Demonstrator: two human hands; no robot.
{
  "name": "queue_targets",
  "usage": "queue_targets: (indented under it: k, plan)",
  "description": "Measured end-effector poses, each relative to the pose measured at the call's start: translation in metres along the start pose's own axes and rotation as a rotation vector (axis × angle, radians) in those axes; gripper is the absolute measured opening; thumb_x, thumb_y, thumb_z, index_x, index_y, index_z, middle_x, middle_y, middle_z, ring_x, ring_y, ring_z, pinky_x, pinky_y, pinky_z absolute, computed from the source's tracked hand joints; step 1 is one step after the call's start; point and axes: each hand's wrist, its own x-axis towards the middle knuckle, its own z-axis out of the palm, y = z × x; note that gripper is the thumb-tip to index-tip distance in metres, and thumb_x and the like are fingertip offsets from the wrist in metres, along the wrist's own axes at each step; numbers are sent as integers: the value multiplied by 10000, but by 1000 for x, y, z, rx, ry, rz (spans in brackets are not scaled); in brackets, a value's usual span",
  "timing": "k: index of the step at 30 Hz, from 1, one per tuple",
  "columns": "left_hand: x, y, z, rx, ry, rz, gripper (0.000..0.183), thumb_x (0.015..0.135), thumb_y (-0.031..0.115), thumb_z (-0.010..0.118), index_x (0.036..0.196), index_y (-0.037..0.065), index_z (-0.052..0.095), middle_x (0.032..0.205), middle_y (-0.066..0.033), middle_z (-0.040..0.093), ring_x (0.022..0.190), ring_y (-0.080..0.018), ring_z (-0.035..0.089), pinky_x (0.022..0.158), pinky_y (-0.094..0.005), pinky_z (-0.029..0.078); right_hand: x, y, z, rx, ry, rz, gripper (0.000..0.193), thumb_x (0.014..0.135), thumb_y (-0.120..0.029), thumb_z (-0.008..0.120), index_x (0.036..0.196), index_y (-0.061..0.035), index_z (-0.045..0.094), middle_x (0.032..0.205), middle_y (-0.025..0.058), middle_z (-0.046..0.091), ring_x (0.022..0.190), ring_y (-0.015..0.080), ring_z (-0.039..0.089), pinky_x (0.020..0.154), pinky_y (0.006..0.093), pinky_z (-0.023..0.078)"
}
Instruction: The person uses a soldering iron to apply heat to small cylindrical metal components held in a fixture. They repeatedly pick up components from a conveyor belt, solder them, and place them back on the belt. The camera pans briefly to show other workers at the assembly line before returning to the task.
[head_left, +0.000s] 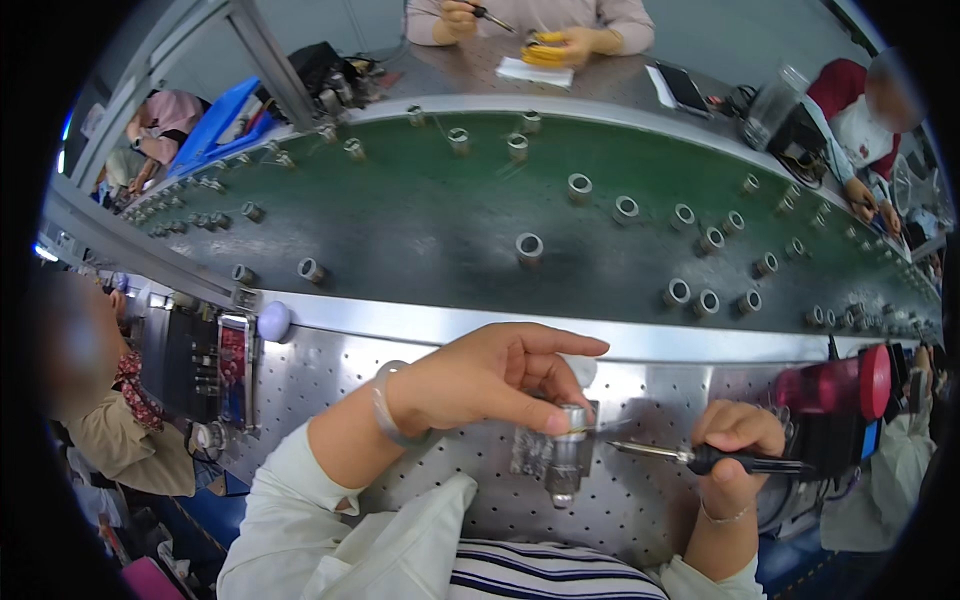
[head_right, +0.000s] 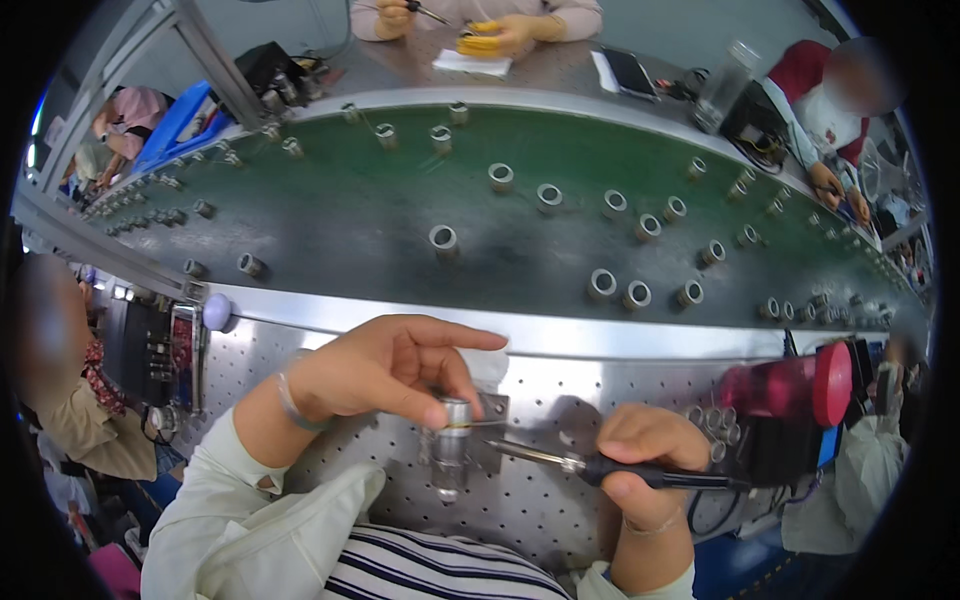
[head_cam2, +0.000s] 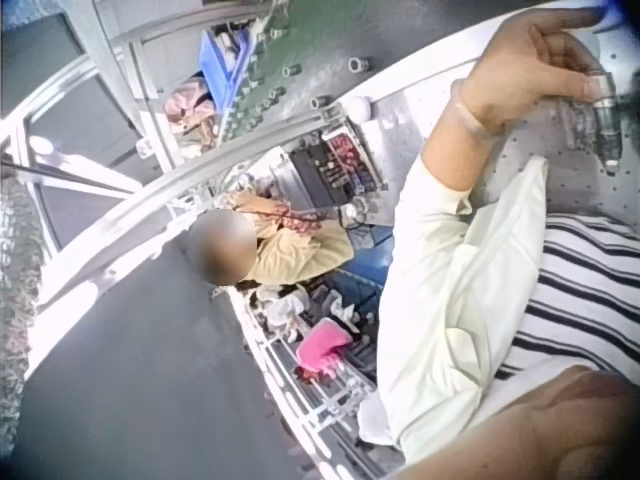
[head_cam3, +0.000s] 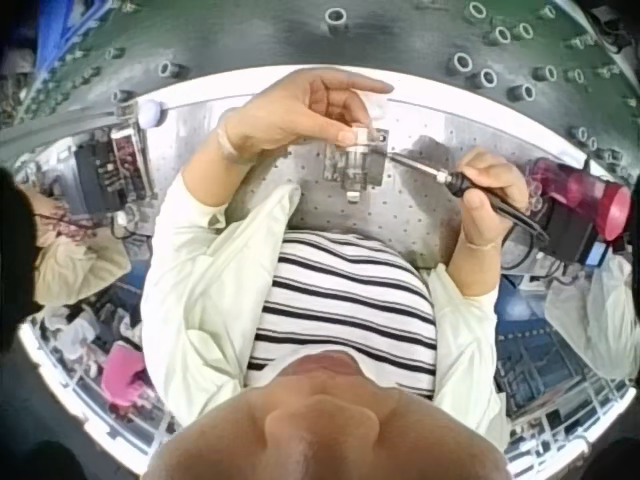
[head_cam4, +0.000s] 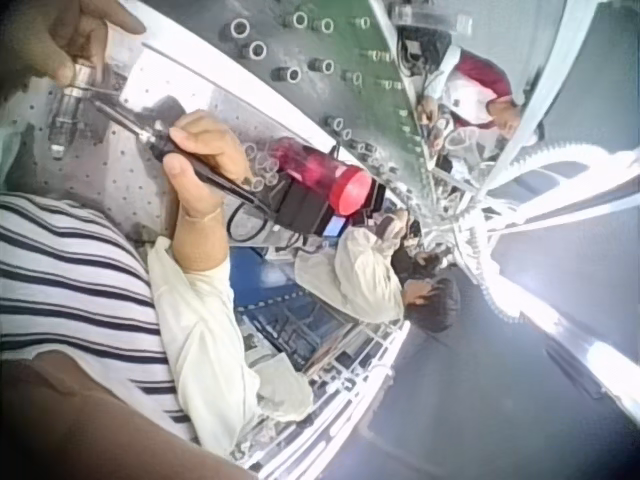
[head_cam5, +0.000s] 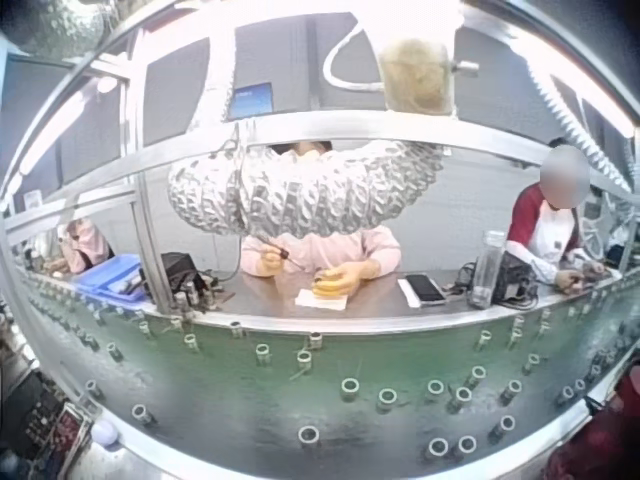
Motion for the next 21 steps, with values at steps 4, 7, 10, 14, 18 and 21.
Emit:
queue_targets:
  k: [4,7,10,14,18,21]
  plan:
    - [-7,-1,3,29,43,-62,800,681,-20,781,1385,-19,400,987,-190,666,861,-169,662,712,-211,533,7,9,0,-51,-151,-61,227,653,-29,774,831,46,654,686,124,631,577,215,571,550,292,446]
    - [-4,-6,4,-14,43,-46,797,678,-42,772,1381,-32,395,986,-202,662,845,-178,674,703,-207,547,7,6,-3,-94,-225,-46,234,644,-14,775,835,48,655,676,127,630,576,220,578,547,290,445]
    - [0,-6,7,-31,41,-37,798,679,-48,770,1381,-36,391,986,-211,660,831,-179,678,700,-207,552,8,3,-5,-110,-242,-53,237,643,-11,779,836,49,657,673,129,630,571,222,582,543,291,445]
    - [0,-9,6,-25,45,-27,807,676,-45,777,1383,-35,387,985,-215,659,822,-177,678,698,-208,555,6,5,-6,-129,-219,-79,245,642,-16,789,836,48,655,682,132,633,570,226,588,539,295,448]
    - [0,-9,6,-39,33,-34,810,676,-40,783,1382,-35,386,983,-212,661,821,-176,677,695,-211,556,6,5,-7,-121,-250,-81,256,641,-28,799,838,44,652,694,132,637,583,231,596,541,296,450]
    - [0,-10,6,-28,40,-41,811,674,-43,784,1381,-36,387,979,-207,663,826,-180,677,695,-211,557,5,7,-10,-125,-277,-77,264,643,-36,805,845,42,654,699,132,637,588,232,597,542,295,450]
